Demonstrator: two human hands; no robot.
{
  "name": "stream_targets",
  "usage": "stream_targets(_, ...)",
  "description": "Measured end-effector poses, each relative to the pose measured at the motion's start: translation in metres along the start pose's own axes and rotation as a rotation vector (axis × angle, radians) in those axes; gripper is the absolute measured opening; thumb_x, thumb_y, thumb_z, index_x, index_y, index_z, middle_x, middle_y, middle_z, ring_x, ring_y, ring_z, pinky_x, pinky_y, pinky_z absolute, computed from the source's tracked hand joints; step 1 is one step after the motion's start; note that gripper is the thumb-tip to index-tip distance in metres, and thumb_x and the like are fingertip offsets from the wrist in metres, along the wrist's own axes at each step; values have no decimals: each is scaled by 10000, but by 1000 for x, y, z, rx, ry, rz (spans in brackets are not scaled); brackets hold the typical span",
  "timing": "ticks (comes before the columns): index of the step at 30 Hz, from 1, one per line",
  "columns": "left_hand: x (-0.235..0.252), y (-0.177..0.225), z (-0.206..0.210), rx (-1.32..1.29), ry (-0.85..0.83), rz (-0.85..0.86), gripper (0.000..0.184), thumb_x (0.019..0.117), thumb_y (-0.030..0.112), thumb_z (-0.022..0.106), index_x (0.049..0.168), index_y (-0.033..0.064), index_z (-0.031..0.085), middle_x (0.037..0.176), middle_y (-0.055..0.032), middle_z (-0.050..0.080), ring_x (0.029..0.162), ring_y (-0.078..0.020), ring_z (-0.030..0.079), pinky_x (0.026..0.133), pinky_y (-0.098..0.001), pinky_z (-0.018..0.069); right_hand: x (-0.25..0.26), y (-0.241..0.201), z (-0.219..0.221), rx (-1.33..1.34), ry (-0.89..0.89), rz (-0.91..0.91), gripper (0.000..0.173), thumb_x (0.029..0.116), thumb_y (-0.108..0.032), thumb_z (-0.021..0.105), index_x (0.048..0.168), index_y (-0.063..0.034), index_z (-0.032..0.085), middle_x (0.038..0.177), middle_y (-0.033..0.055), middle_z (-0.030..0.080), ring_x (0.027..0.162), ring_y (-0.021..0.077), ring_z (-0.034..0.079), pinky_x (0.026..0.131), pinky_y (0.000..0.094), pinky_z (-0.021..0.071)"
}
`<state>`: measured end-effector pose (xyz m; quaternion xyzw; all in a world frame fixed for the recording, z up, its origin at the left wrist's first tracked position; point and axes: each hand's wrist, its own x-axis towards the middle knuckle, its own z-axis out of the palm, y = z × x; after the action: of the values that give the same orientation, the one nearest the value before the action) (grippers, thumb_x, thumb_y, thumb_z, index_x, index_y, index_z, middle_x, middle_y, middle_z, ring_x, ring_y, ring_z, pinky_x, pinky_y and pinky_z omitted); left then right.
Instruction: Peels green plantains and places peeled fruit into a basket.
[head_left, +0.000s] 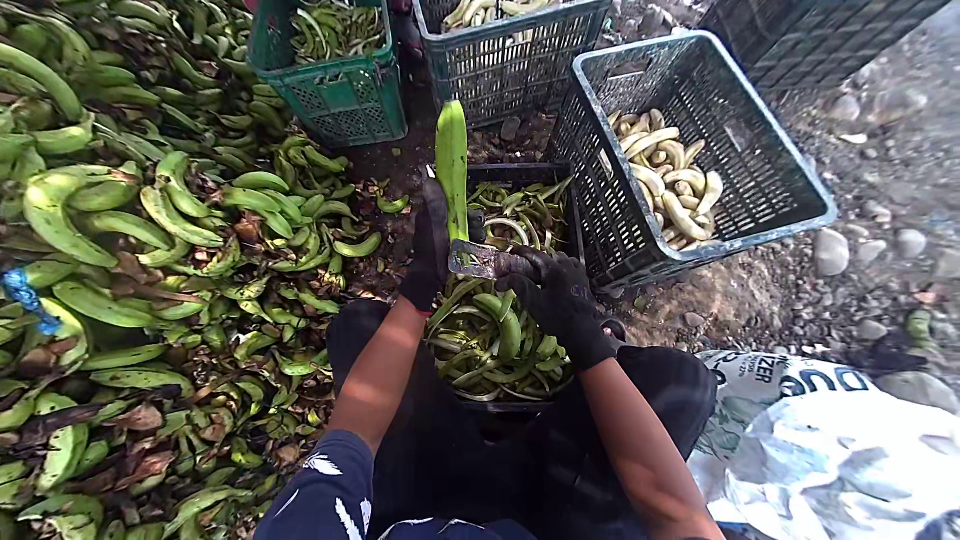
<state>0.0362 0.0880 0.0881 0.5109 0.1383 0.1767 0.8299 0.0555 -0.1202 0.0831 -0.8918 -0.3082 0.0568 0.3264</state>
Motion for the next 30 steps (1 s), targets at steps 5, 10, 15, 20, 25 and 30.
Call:
stream_targets(5,-17,-9,7,90,-43,-145,525,1109,465,166,1352,127,486,876,-34,676,656,-113,666,523,-275,579,25,12,7,-54,97,189,636,915,-661,566,1353,-214,682,1204,217,692,1132,450,627,873,653,493)
stream_targets(10,-35,-24,11,40,-72,-433,602,1096,517,127,1236,97,535,718,-76,655,542,-160,645,428,-273,532,48,29,7,-71,117,360,643,896,-698,568,1333,-241,683,1197,202,689,1170,428,612,889,647,491)
stream_targets(15,-46,-26,-1,60,-99,-564,633,1067,607,167,1263,163,573,751,-61,652,523,-136,612,420,-251,506,56,43,8,-80,32,357,610,909,-698,541,1275,-240,711,1152,157,721,1131,387,647,894,639,495)
stream_targets(20,-68,-22,-2,193,-242,-539,565,1088,532,187,1302,105,488,792,-48,664,632,-138,661,557,-275,579,62,70,1,133,76,605,530,1046,-551,427,1230,-135,699,1130,170,715,1089,374,662,896,652,481)
stream_targets(25,-37,-21,-15,-58,-211,-371,689,1027,673,159,1388,181,479,858,-76,717,632,-183,702,464,-308,574,51,42,-10,283,106,464,555,1020,-603,444,1226,-156,700,1068,115,711,1003,280,665,872,588,497)
stream_targets(30,-11,-22,-9,169,180,99,587,1080,535,215,1384,116,491,1088,-9,641,914,-51,636,783,-251,568,21,0,15,182,-28,303,546,1003,-594,495,1304,-181,687,1110,169,707,1010,366,670,823,649,503)
